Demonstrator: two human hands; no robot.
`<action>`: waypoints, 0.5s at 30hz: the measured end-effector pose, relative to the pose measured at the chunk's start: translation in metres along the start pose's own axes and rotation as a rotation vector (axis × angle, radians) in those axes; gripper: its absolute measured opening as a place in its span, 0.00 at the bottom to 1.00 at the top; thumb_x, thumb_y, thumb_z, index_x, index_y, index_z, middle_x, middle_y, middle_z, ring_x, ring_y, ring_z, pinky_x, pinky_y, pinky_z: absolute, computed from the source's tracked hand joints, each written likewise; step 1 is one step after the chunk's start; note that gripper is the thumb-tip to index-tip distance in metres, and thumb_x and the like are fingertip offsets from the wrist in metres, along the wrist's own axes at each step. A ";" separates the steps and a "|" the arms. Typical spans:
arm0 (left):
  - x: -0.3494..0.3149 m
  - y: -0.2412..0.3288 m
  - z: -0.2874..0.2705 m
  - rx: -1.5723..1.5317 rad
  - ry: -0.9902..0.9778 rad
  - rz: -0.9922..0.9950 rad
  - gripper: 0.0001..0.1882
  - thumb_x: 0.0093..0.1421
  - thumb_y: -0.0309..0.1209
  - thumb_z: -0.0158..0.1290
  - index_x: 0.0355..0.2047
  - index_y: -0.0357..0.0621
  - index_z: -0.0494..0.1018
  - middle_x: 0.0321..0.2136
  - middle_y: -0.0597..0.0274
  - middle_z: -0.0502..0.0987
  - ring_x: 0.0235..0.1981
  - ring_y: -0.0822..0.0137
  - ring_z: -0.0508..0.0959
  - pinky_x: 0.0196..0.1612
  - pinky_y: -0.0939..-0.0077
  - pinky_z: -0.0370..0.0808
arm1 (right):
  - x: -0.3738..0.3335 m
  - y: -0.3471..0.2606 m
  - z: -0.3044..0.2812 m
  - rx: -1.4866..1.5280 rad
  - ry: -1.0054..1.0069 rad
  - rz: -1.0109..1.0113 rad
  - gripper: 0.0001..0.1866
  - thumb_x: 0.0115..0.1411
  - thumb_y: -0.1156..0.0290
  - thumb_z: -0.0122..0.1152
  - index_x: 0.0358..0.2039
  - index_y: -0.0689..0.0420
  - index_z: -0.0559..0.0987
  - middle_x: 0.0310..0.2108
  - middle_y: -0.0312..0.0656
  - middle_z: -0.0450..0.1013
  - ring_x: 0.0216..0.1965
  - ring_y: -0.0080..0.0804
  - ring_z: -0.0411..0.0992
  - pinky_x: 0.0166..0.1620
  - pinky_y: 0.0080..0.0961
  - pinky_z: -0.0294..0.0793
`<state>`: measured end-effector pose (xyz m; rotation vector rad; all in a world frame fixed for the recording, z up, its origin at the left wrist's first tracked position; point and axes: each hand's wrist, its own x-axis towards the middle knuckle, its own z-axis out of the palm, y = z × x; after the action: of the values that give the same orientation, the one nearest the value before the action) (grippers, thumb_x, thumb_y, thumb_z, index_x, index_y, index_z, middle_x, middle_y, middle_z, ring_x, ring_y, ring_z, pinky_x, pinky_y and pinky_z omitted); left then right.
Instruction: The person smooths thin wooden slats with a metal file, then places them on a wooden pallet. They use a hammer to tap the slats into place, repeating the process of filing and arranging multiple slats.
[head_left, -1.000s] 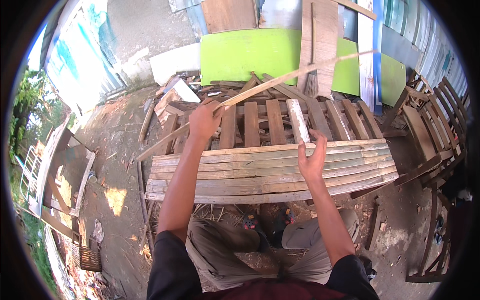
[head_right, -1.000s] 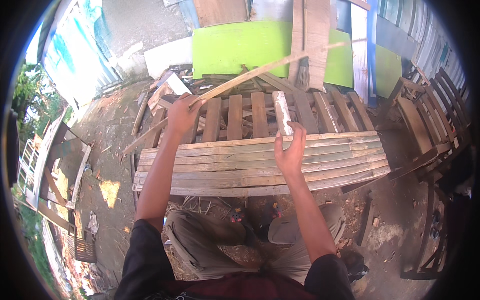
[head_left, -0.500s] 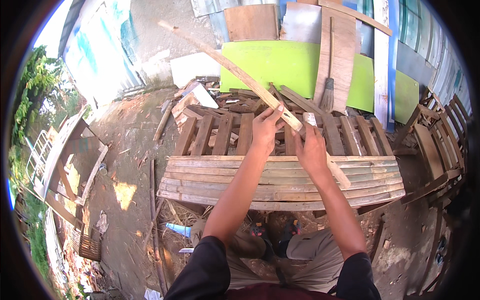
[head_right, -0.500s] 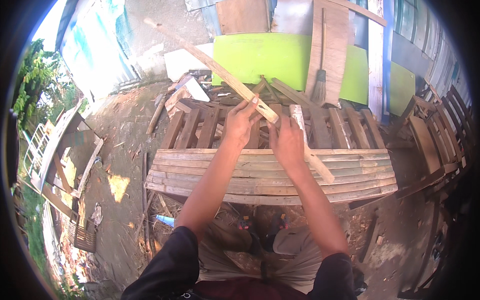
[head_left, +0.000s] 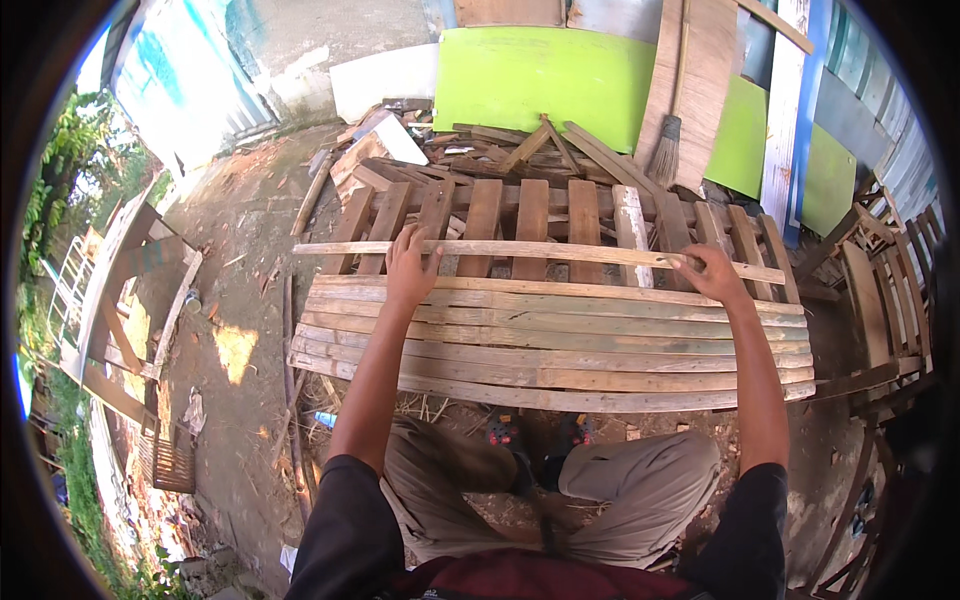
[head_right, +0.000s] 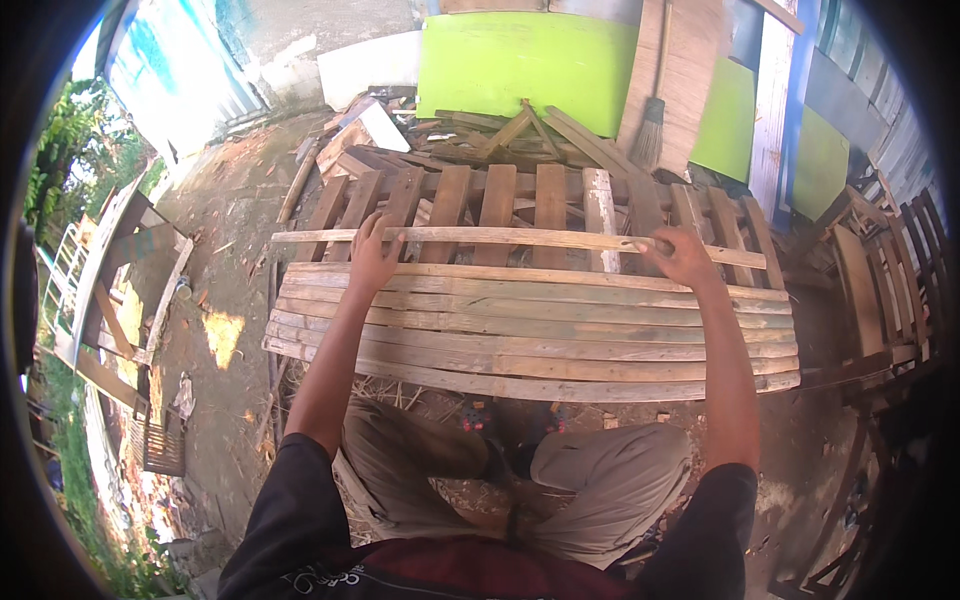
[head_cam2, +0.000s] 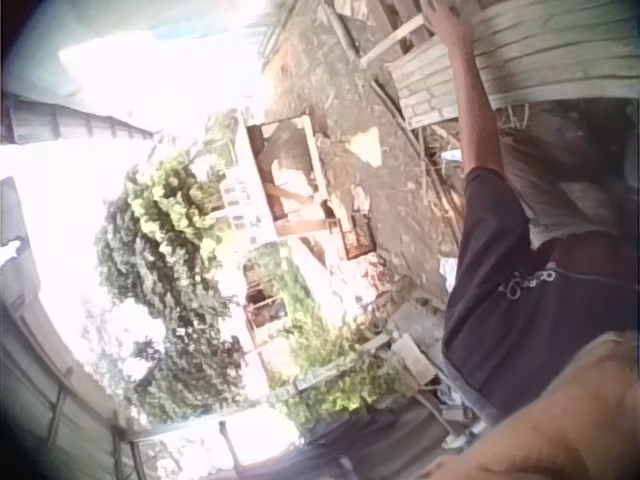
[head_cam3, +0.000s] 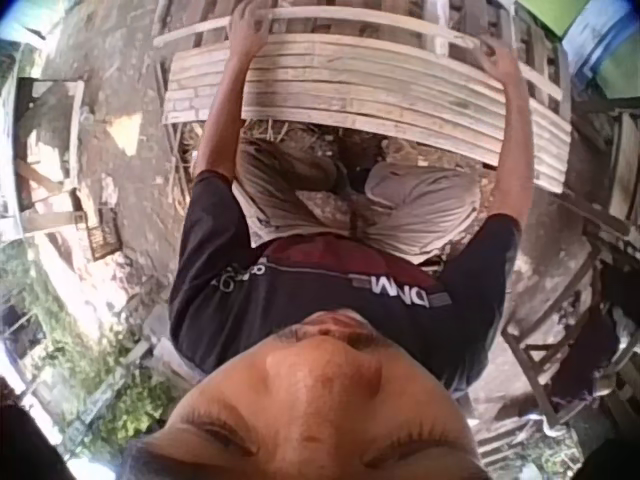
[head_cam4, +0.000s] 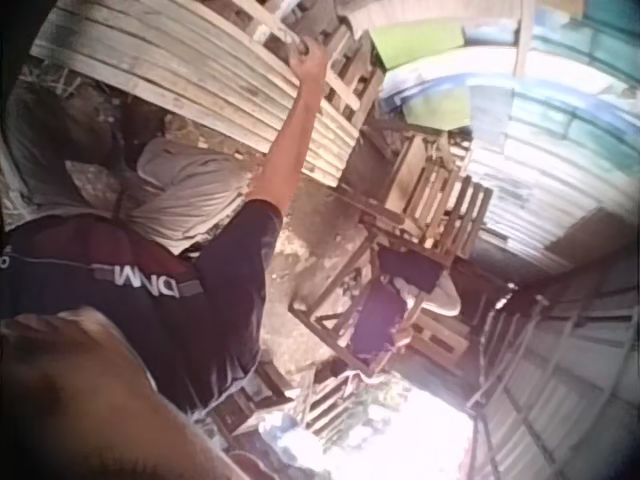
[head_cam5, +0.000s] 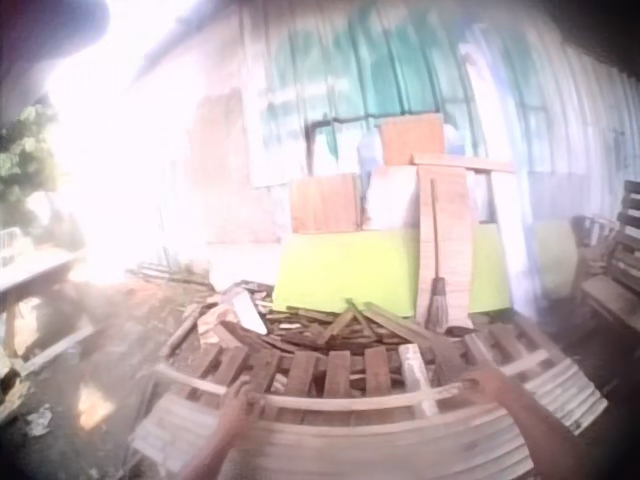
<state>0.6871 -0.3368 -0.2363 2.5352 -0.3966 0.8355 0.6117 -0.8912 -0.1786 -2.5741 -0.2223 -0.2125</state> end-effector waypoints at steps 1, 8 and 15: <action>-0.001 -0.007 0.000 0.040 -0.058 0.021 0.19 0.67 0.38 0.56 0.56 0.49 0.76 0.59 0.49 0.73 0.62 0.51 0.70 0.65 0.46 0.61 | -0.004 0.009 -0.006 0.011 -0.018 0.046 0.23 0.62 0.52 0.67 0.41 0.62 0.83 0.36 0.51 0.80 0.40 0.49 0.77 0.51 0.40 0.71; -0.001 0.016 0.010 -0.200 -0.254 0.116 0.15 0.65 0.34 0.57 0.51 0.47 0.80 0.48 0.46 0.78 0.52 0.45 0.76 0.58 0.57 0.72 | -0.045 0.066 -0.002 -0.333 0.190 0.088 0.23 0.65 0.52 0.62 0.52 0.55 0.80 0.55 0.50 0.70 0.57 0.51 0.69 0.59 0.48 0.64; -0.025 0.038 0.000 -0.199 -0.231 0.138 0.16 0.65 0.34 0.57 0.50 0.43 0.80 0.46 0.45 0.78 0.50 0.46 0.76 0.58 0.55 0.72 | -0.020 -0.059 0.106 -0.052 0.262 -0.099 0.17 0.63 0.60 0.65 0.49 0.55 0.82 0.51 0.49 0.72 0.55 0.49 0.70 0.59 0.45 0.65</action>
<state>0.6524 -0.3663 -0.2400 2.4434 -0.6998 0.5205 0.5917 -0.7882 -0.2417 -2.5550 -0.2483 -0.5949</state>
